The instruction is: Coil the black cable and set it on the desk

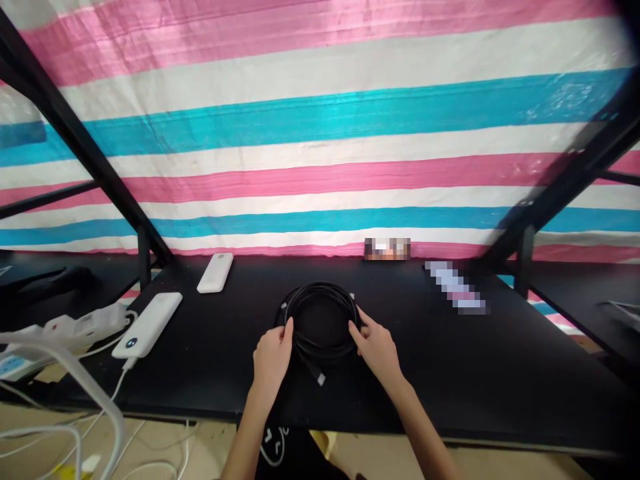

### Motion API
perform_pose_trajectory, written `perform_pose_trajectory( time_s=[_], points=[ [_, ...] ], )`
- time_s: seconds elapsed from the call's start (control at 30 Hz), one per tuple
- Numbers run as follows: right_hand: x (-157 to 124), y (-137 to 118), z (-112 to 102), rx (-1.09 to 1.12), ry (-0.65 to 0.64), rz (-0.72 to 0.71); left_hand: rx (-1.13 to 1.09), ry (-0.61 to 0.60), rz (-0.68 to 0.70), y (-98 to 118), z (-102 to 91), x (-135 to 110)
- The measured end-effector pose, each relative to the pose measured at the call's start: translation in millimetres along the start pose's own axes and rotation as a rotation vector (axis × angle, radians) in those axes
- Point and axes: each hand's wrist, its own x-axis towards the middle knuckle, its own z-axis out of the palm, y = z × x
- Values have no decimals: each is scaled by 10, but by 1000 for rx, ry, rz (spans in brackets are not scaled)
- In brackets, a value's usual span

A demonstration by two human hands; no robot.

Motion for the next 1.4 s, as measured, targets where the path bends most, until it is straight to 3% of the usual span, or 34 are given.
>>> perform_pose_trajectory(
  time_s=[0.2,0.43,0.6,0.9,1.4],
  points=[
    [-1,22,-16,-40,65,15,-94,-1,2,-104,19,0],
    [-139,279,-21,363,164,7,-288,202,48,-431,41,-158],
    [-182,308,136,445,245,-21,-390,187,167,-633,140,-244],
    [-120,263,186,637,385,12,-423,44,268,-647,139,-199],
    [-163,277,166,731,429,7,-189,61,253,-585,128,-211]
  ],
)
